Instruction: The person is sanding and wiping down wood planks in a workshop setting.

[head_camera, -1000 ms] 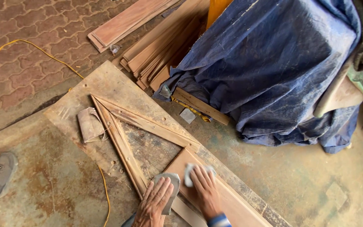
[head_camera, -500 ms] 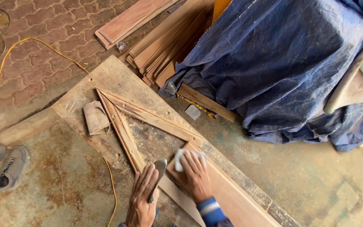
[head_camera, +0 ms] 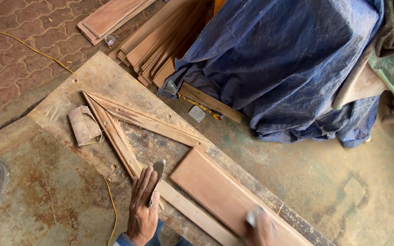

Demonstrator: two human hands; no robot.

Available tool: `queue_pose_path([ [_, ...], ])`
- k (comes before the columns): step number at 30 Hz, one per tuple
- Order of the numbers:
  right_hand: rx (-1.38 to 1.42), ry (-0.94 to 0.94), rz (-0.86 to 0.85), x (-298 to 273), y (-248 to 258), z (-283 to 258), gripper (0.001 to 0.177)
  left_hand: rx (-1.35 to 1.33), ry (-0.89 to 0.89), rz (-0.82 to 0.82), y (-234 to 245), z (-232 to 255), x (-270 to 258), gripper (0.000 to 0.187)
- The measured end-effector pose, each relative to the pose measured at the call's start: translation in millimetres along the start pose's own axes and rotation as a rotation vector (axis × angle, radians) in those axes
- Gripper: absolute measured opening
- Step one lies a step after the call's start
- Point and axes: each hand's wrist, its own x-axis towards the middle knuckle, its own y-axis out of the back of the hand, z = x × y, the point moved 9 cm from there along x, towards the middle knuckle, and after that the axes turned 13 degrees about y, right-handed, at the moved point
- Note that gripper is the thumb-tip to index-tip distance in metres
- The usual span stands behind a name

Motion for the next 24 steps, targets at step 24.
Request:
queue_pose_path([
  [24, 0.176, -0.044, -0.239, 213.7, -61.0, -105.9, 0.052, 0.266, -0.348, -0.110, -65.9, -14.2, -30.9, 0.062],
])
